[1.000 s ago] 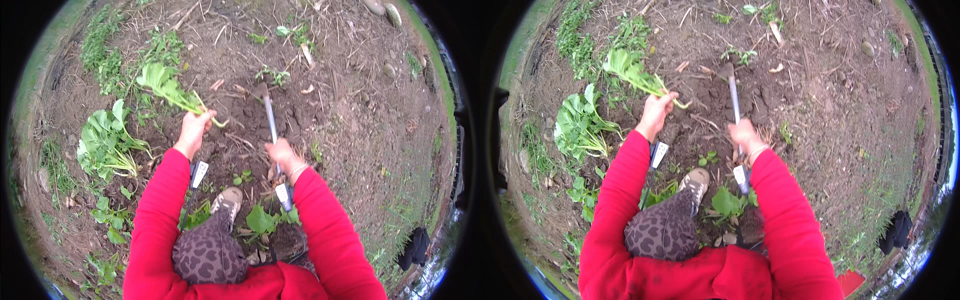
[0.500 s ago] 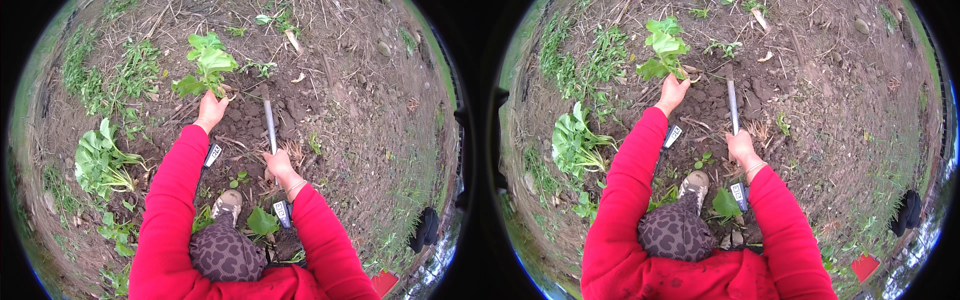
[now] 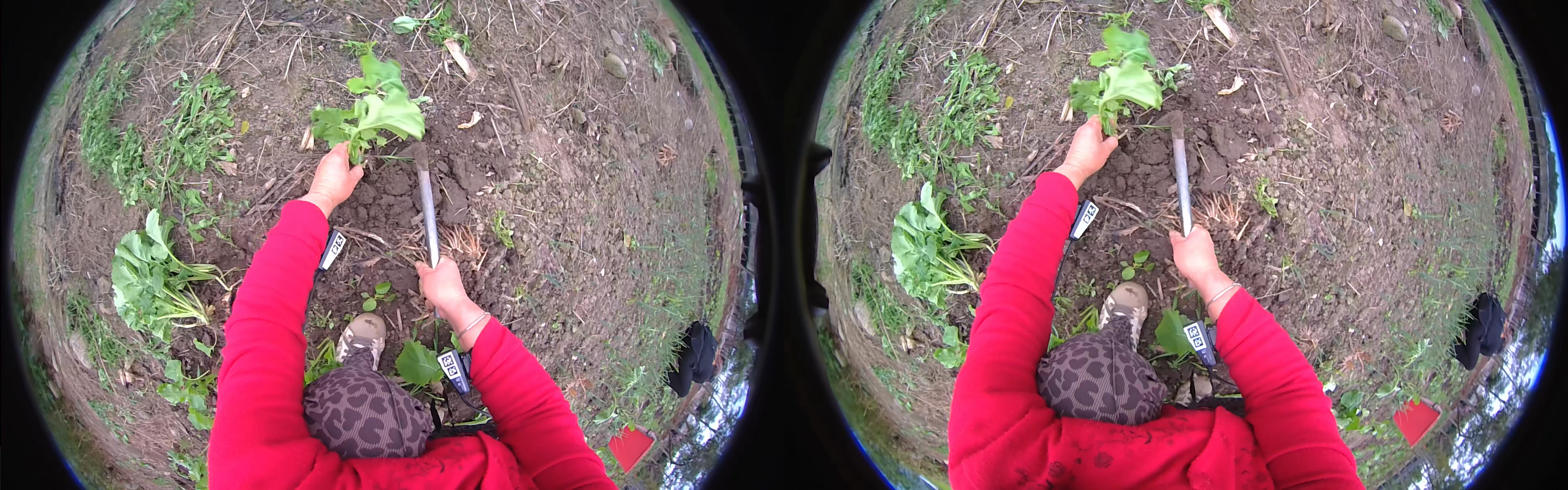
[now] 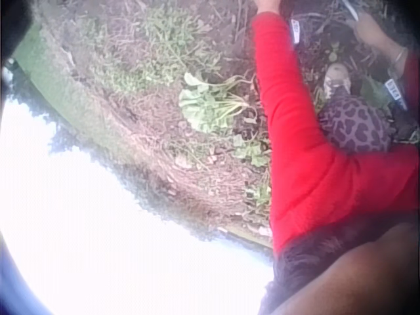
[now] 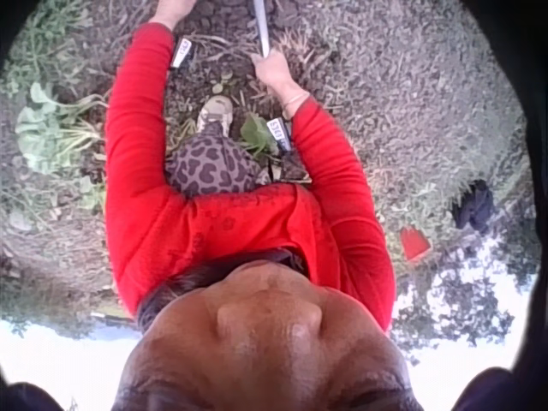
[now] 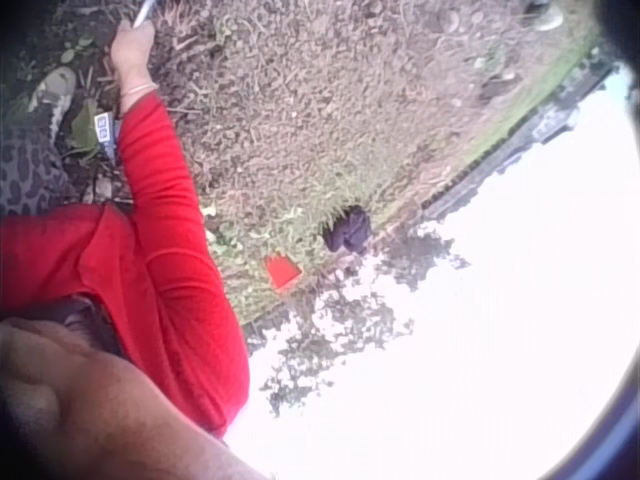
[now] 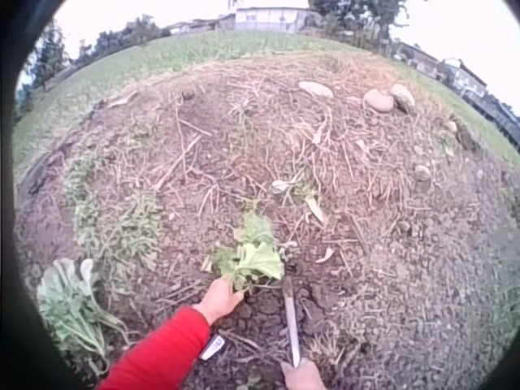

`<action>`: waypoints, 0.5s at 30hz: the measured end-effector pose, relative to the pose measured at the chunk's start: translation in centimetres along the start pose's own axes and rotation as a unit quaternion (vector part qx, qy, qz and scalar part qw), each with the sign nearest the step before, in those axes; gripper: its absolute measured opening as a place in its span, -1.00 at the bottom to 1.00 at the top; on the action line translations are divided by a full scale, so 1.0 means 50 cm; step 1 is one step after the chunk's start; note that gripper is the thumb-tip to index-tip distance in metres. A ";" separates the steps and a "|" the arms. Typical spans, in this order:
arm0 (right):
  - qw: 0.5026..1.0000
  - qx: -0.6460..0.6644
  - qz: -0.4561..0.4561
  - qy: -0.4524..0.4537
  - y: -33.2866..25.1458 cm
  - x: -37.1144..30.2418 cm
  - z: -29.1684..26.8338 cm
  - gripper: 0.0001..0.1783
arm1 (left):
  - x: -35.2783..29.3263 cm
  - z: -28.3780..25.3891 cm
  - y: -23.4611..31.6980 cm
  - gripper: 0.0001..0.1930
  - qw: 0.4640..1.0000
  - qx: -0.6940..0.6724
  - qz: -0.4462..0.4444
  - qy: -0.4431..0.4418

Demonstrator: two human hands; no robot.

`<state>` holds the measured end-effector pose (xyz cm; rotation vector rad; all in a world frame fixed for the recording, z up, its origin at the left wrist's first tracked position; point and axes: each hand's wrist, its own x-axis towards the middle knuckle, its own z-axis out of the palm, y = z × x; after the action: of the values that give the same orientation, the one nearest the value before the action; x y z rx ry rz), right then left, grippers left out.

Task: The person uses a hand hoe to loosen soil around leafy green plants, pulls them from the ground, and places them in a pile. They then gather the harvested plants and place them into a red bucket.

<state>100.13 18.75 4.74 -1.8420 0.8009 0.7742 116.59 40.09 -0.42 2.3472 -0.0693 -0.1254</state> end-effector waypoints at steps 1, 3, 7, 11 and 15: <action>1.000 0.004 0.011 0.000 0.000 -0.002 -0.002 -0.73 | 0.000 0.002 0.000 -0.65 1.000 -0.014 -0.006 -0.017; 1.000 0.018 0.004 -0.010 0.000 -0.005 -0.005 -0.74 | 0.003 0.003 -0.002 -0.60 0.996 -0.034 -0.034 -0.069; 0.999 0.032 0.004 -0.007 0.002 -0.009 -0.007 -0.75 | 0.017 0.000 -0.016 -0.60 0.993 0.001 0.008 -0.119; 1.000 0.005 -0.002 0.008 0.005 -0.009 -0.003 -0.74 | 0.030 0.030 -0.030 -0.61 0.989 0.058 0.053 -0.123; 0.992 -0.066 -0.093 0.051 -0.003 0.001 0.004 -0.71 | 0.016 0.060 -0.057 -0.62 0.989 0.071 0.053 -0.117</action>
<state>100.25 18.97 4.73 -2.0541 0.6435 0.6310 117.08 39.88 -4.60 2.4540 -0.3280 -0.3539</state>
